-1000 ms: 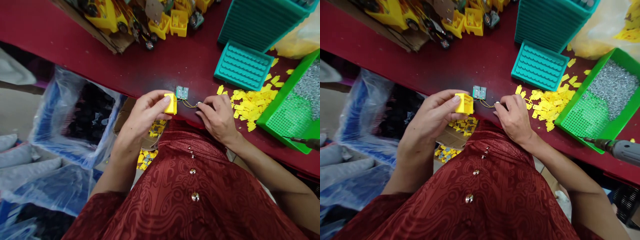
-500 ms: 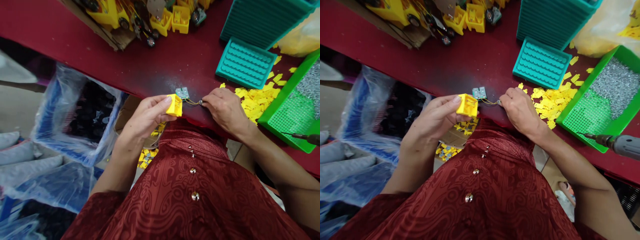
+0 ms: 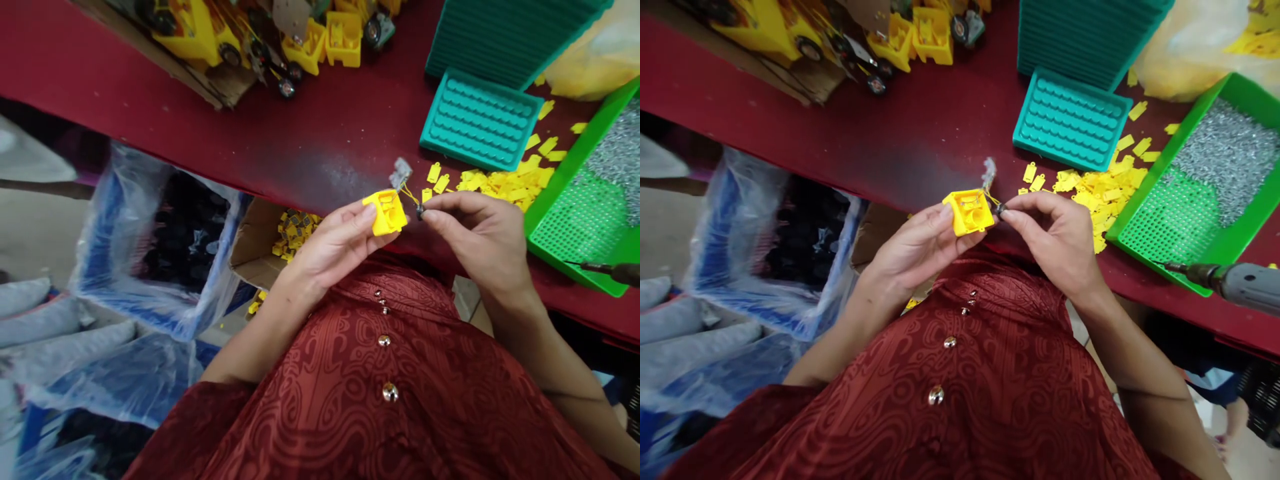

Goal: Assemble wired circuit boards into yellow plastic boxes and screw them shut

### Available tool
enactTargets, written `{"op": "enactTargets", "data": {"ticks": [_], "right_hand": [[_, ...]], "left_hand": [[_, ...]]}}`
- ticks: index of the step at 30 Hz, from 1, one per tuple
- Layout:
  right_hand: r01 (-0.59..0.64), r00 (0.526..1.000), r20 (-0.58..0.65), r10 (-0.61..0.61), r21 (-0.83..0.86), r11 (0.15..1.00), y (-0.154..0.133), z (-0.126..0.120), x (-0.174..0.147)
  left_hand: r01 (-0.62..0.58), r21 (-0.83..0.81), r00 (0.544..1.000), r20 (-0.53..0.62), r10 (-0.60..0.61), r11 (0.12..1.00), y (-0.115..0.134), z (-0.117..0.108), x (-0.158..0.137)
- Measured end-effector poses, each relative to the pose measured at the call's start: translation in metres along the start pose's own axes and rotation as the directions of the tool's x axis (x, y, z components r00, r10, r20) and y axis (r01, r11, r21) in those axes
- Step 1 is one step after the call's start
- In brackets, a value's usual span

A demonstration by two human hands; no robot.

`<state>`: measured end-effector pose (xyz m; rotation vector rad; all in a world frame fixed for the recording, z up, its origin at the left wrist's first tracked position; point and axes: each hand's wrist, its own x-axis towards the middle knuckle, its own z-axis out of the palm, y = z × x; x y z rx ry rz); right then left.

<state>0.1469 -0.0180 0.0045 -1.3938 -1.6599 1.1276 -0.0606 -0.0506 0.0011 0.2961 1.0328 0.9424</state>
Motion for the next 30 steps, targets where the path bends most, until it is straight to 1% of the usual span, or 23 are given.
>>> {"op": "enactTargets", "data": {"ticks": [3,6,9,12,16,20,22,24,26,28,30], "right_hand": [[0.076,0.997,-0.003,-0.076,-0.021,0.997,-0.003,0.004,-0.004],[0.177,0.984,0.008,-0.178,-0.15,0.973,0.001,0.007,-0.005],[0.246,0.969,0.043,-0.245,-0.299,0.922,0.005,0.007,-0.007],[0.282,0.959,0.1,-0.264,-0.381,0.881,0.006,0.005,-0.008],[0.313,0.95,0.142,-0.279,-0.402,0.86,0.005,0.003,-0.007],[0.329,0.944,0.152,-0.291,-0.416,0.848,0.005,0.004,-0.007],[0.383,0.923,0.145,-0.356,-0.425,0.82,0.006,0.005,-0.009],[0.451,0.888,0.144,-0.437,-0.461,0.765,0.007,0.007,-0.012],[0.492,0.858,0.15,-0.492,-0.517,0.7,0.009,0.011,-0.016],[0.502,0.842,0.148,-0.518,-0.564,0.656,0.01,0.014,-0.018],[0.507,0.83,0.131,-0.542,-0.581,0.637,0.012,0.016,-0.018]], "left_hand": [[-0.053,0.022,0.998,0.039,0.052,0.998,-0.004,0.007,0.006],[-0.053,0.061,0.998,0.049,0.05,0.997,-0.008,0.009,0.008],[-0.039,0.108,0.999,0.033,0.036,0.993,-0.011,0.009,0.008],[-0.062,0.134,0.998,0.017,0.06,0.989,-0.013,0.009,0.007],[-0.114,0.152,0.993,0.032,0.11,0.982,-0.017,0.006,0.008],[-0.181,0.192,0.983,0.076,0.169,0.965,-0.022,0.005,0.01],[-0.183,0.172,0.981,0.094,0.168,0.968,-0.022,0.007,0.009],[-0.161,0.135,0.984,0.103,0.148,0.978,-0.02,0.011,0.007],[-0.133,0.109,0.988,0.092,0.123,0.985,-0.019,0.016,0.005],[-0.11,0.103,0.993,0.051,0.105,0.989,-0.018,0.019,0.006],[-0.102,0.11,0.995,-0.001,0.103,0.989,-0.017,0.021,0.007]]}}
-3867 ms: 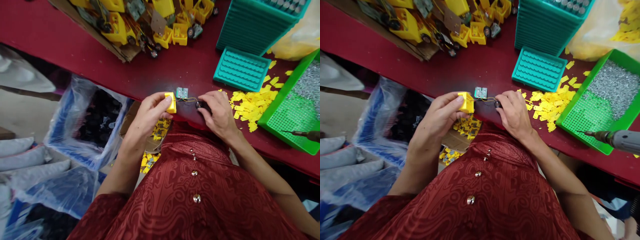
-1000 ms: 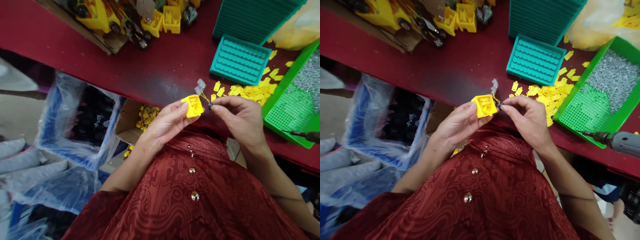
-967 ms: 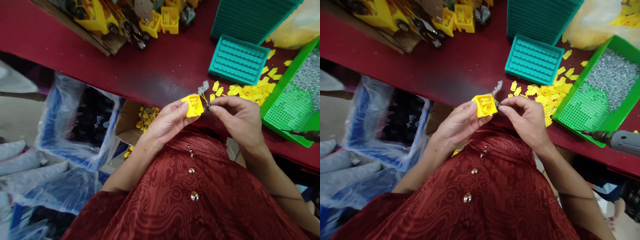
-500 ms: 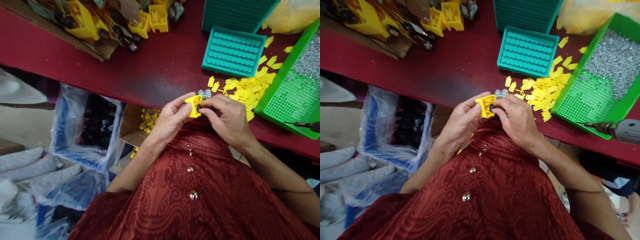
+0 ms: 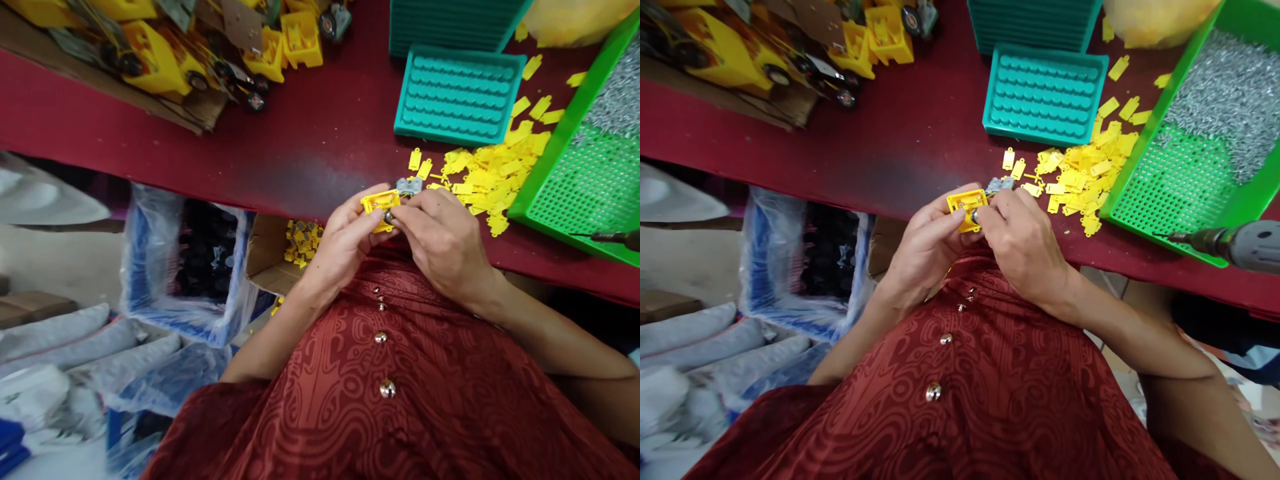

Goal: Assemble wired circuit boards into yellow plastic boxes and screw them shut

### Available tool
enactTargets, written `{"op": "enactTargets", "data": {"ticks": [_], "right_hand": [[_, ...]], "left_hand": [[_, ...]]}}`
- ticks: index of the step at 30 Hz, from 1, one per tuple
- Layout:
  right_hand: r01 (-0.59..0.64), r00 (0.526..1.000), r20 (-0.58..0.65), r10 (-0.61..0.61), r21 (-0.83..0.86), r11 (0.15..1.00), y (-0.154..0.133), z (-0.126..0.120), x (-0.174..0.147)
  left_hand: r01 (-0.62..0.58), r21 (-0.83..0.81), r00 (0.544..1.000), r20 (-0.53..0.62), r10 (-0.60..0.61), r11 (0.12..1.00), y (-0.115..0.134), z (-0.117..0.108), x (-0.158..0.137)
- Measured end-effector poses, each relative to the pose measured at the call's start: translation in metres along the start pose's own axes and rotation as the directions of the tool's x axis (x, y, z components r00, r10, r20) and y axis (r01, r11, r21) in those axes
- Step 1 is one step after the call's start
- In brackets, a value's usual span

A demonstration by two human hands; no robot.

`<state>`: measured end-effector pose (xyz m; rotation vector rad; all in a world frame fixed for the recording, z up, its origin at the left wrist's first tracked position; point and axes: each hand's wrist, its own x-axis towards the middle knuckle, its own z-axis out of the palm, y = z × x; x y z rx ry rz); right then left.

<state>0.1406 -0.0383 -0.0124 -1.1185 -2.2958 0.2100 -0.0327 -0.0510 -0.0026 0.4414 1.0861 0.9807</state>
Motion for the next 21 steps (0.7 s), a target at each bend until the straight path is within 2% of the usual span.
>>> {"op": "enactTargets", "data": {"ticks": [4,9,11,13,16,18,21], "right_hand": [[0.04,0.997,-0.068,-0.037,0.032,0.999,0.004,0.0,0.002],[0.083,0.992,0.083,-0.091,0.092,0.992,0.011,-0.005,0.0],[0.07,0.995,0.056,-0.081,0.175,0.982,0.013,-0.009,-0.002],[0.019,1.0,-0.016,-0.015,0.323,0.946,0.014,-0.014,-0.004],[-0.131,0.974,-0.091,0.208,0.521,0.843,0.014,-0.023,-0.006],[-0.198,0.935,-0.134,0.329,0.572,0.796,0.015,-0.027,-0.007],[-0.236,0.9,-0.171,0.402,0.582,0.778,0.016,-0.026,-0.009]], "left_hand": [[-0.003,0.034,1.0,-0.021,0.004,0.999,0.003,0.002,0.001],[0.02,0.023,1.0,0.013,-0.02,1.0,0.003,0.003,0.003],[-0.007,0.017,1.0,0.026,0.006,1.0,0.003,0.003,0.007],[-0.03,0.025,0.998,0.061,0.028,0.999,0.004,0.002,0.011],[-0.011,0.025,0.993,0.118,0.008,1.0,0.011,0.003,0.014],[-0.001,0.024,0.992,0.127,-0.002,1.0,0.015,0.006,0.013],[-0.016,0.04,0.994,0.105,0.012,0.999,0.015,0.01,0.011]]}}
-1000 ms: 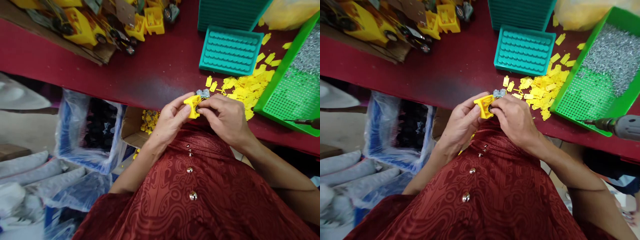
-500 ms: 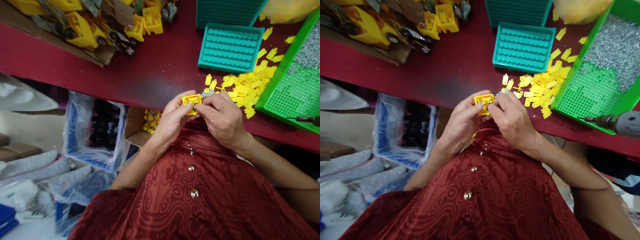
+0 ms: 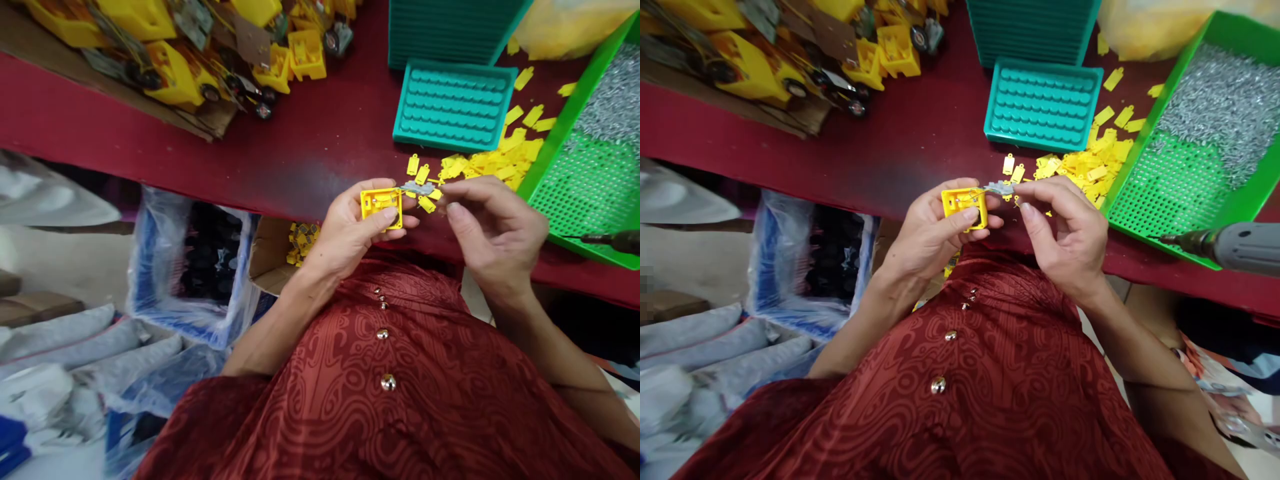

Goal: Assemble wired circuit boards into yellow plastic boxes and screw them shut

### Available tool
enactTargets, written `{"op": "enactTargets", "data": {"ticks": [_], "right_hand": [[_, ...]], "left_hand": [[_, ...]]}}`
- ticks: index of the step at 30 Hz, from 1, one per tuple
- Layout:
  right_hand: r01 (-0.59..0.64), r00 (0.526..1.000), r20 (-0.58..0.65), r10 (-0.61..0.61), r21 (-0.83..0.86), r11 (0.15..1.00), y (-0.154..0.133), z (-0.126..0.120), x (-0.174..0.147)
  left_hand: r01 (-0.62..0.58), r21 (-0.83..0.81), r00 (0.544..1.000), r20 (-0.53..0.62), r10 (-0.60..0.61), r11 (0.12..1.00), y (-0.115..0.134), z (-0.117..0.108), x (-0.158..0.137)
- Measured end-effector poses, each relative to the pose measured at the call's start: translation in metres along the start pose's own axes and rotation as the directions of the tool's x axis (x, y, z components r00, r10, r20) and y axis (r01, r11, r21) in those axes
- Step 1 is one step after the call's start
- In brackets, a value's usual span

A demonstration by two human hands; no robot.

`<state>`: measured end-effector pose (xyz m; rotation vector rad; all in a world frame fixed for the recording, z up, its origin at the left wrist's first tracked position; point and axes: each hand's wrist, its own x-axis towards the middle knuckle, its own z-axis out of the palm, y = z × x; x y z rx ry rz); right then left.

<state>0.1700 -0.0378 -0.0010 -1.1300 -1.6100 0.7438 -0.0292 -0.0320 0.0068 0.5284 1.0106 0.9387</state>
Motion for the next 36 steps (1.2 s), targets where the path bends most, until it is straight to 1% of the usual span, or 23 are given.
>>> {"op": "enactTargets", "data": {"ticks": [4,7,9,10,11,12,13,14,15,16,17,18,19,20,22,24,26,28,30,32,34,36], "right_hand": [[-0.013,0.998,-0.056,0.011,-0.023,1.0,0.008,0.006,-0.005],[-0.057,0.994,-0.098,0.053,-0.045,0.997,0.012,0.01,-0.007],[-0.142,0.984,-0.111,0.138,-0.029,0.989,0.013,0.01,-0.005],[-0.207,0.974,-0.092,0.207,0.008,0.978,0.012,0.009,-0.003],[-0.286,0.957,-0.04,0.289,0.065,0.956,0.012,0.008,-0.001],[-0.378,0.926,0.044,0.375,0.135,0.916,0.011,0.007,0.002],[-0.475,0.879,0.155,0.451,0.203,0.856,0.01,0.005,0.006],[-0.568,0.818,0.277,0.503,0.258,0.782,0.01,0.004,0.009],[-0.644,0.755,0.39,0.527,0.294,0.706,0.01,0.004,0.014],[-0.698,0.702,0.478,0.528,0.314,0.644,0.01,0.003,0.018],[-0.726,0.67,0.534,0.515,0.326,0.606,0.011,0.003,0.022],[-0.731,0.66,0.561,0.499,0.329,0.598,0.013,0.003,0.026],[-0.714,0.674,0.56,0.481,0.328,0.619,0.014,0.003,0.03],[-0.677,0.706,0.537,0.463,0.318,0.664,0.015,0.003,0.034],[-0.548,0.801,0.444,0.402,0.272,0.791,0.014,0.003,0.042],[-0.383,0.885,0.354,0.304,0.179,0.906,0.007,0.005,0.049],[-0.221,0.941,0.278,0.195,0.067,0.973,-0.006,0.011,0.053],[-0.066,0.972,0.226,0.067,-0.014,0.998,-0.022,0.019,0.054],[0.084,0.977,0.202,-0.068,-0.075,0.994,-0.036,0.028,0.05],[0.245,0.949,0.237,-0.208,-0.135,0.96,-0.044,0.036,0.043],[0.391,0.892,0.318,-0.322,-0.181,0.902,-0.046,0.042,0.034],[0.514,0.822,0.381,-0.423,-0.177,0.839,-0.043,0.046,0.026]], "left_hand": [[-0.068,0.017,0.996,-0.06,0.069,0.998,-0.008,0.0,0.003],[-0.082,0.028,0.996,-0.037,0.083,0.996,-0.012,-0.004,0.002],[-0.066,0.035,0.998,0.005,0.066,0.997,-0.011,-0.007,0.0],[-0.059,0.035,0.998,0.021,0.058,0.998,-0.011,-0.009,-0.001],[-0.056,0.033,0.998,0.035,0.055,0.998,-0.009,-0.01,-0.003],[-0.055,0.031,0.997,0.052,0.053,0.998,-0.008,-0.011,-0.004],[-0.056,0.03,0.996,0.066,0.054,0.998,-0.008,-0.011,-0.005],[-0.06,0.032,0.995,0.082,0.057,0.998,-0.007,-0.012,-0.005],[-0.063,0.038,0.993,0.098,0.059,0.997,-0.007,-0.012,-0.006],[-0.066,0.046,0.992,0.111,0.06,0.997,-0.006,-0.012,-0.006],[-0.07,0.056,0.991,0.118,0.063,0.996,-0.007,-0.012,-0.007],[-0.074,0.067,0.991,0.12,0.065,0.995,-0.007,-0.013,-0.007],[-0.078,0.078,0.99,0.12,0.068,0.994,-0.007,-0.014,-0.007],[-0.082,0.083,0.991,0.116,0.072,0.993,-0.008,-0.014,-0.007],[-0.088,0.071,0.992,0.093,0.081,0.994,-0.009,-0.015,-0.007],[-0.063,0.036,0.997,0.055,0.061,0.997,-0.01,-0.015,-0.007],[-0.009,-0.028,0.999,0.044,0.011,1.0,-0.009,-0.013,-0.006],[0.047,-0.13,0.997,0.07,-0.039,0.99,-0.008,-0.013,-0.004],[0.077,-0.249,0.993,0.107,-0.052,0.965,-0.007,-0.016,-0.002],[0.093,-0.329,0.991,0.125,-0.054,0.94,-0.005,-0.021,-0.001],[0.117,-0.348,0.988,0.133,-0.074,0.93,-0.003,-0.026,0.0],[0.134,-0.334,0.989,0.099,-0.107,0.933,-0.001,-0.028,-0.002]]}}
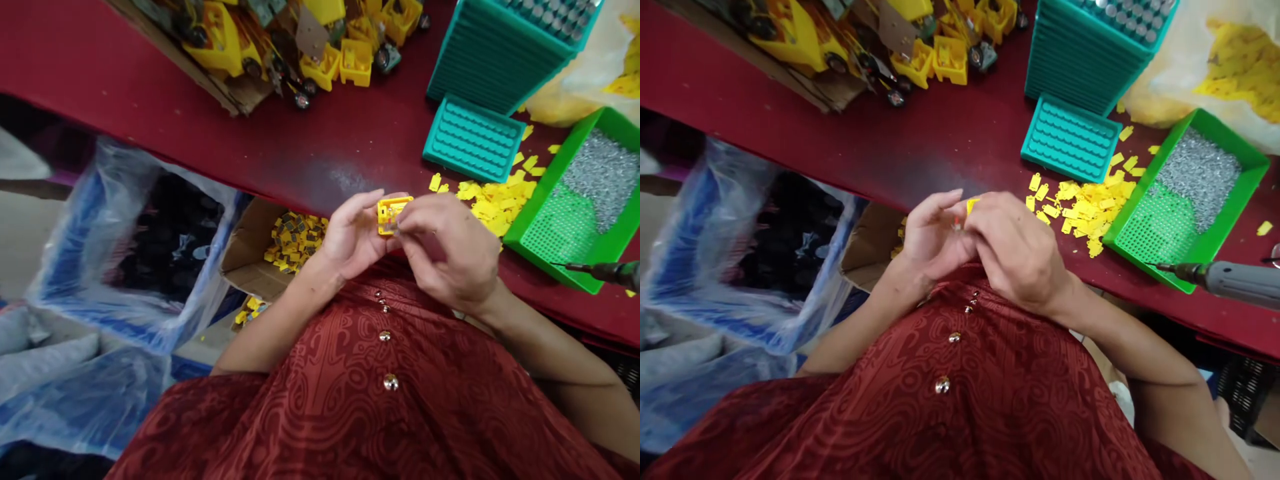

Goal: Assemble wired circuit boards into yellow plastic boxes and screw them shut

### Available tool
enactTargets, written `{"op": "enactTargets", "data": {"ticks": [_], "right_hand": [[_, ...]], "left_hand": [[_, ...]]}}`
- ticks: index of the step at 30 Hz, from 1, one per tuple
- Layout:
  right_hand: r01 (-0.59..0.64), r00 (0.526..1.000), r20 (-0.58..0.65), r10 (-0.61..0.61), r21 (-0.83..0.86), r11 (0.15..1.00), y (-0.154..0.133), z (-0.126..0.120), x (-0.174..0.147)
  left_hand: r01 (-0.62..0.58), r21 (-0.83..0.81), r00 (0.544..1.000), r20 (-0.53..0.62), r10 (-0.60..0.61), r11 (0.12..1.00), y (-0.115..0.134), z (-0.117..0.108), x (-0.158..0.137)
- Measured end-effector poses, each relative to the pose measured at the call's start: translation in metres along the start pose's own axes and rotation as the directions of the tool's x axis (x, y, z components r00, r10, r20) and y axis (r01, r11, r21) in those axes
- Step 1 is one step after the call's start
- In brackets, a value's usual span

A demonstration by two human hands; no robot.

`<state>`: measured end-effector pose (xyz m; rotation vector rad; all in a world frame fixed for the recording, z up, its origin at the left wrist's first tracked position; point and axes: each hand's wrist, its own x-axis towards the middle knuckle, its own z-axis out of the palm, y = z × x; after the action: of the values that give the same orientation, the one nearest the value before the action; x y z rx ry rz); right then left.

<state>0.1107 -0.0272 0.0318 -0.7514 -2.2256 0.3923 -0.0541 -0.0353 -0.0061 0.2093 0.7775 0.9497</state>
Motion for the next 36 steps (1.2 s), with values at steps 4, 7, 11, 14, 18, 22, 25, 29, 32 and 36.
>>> {"op": "enactTargets", "data": {"ticks": [4,7,11,14,18,22,25,29,32,36], "right_hand": [[0.172,0.984,-0.03,-0.173,-0.02,0.985,0.002,0.01,-0.011],[0.203,0.979,-0.011,-0.203,-0.002,0.979,0.004,0.008,-0.015],[0.157,0.987,0.024,-0.156,-0.016,0.988,0.001,-0.006,-0.017],[0.06,0.998,0.015,-0.059,-0.057,0.997,-0.003,-0.016,-0.018],[-0.089,0.995,-0.06,0.084,-0.1,0.991,-0.005,-0.022,-0.015],[-0.227,0.974,0.006,0.228,-0.094,0.969,-0.004,-0.027,-0.009],[-0.297,0.951,0.064,0.304,-0.1,0.95,-0.003,-0.031,-0.005],[-0.347,0.93,0.11,0.351,-0.06,0.936,-0.003,-0.034,0.0],[-0.36,0.924,0.126,0.361,-0.038,0.932,-0.004,-0.035,0.001],[-0.303,0.944,0.118,0.309,-0.067,0.951,-0.003,-0.034,0.001]], "left_hand": [[-0.033,0.058,0.996,-0.085,0.037,0.998,0.001,0.005,-0.006],[-0.063,0.066,0.997,-0.032,0.065,0.996,0.001,0.007,-0.007],[-0.073,0.125,0.997,0.013,0.072,0.99,0.002,0.005,-0.008],[-0.07,0.135,0.997,0.046,0.064,0.988,0.003,0.007,-0.008],[-0.068,0.123,0.996,0.064,0.061,0.99,0.005,0.011,-0.009],[-0.04,0.101,0.997,0.066,0.034,0.994,0.006,0.012,-0.012],[-0.057,0.169,0.998,0.039,0.051,0.984,0.005,0.014,-0.017],[-0.105,0.286,0.994,-0.01,0.113,0.953,0.002,0.019,-0.021],[-0.129,0.293,0.99,-0.024,0.143,0.947,0.002,0.02,-0.02],[-0.138,0.291,0.988,-0.021,0.15,0.947,0.002,0.016,-0.016]]}}
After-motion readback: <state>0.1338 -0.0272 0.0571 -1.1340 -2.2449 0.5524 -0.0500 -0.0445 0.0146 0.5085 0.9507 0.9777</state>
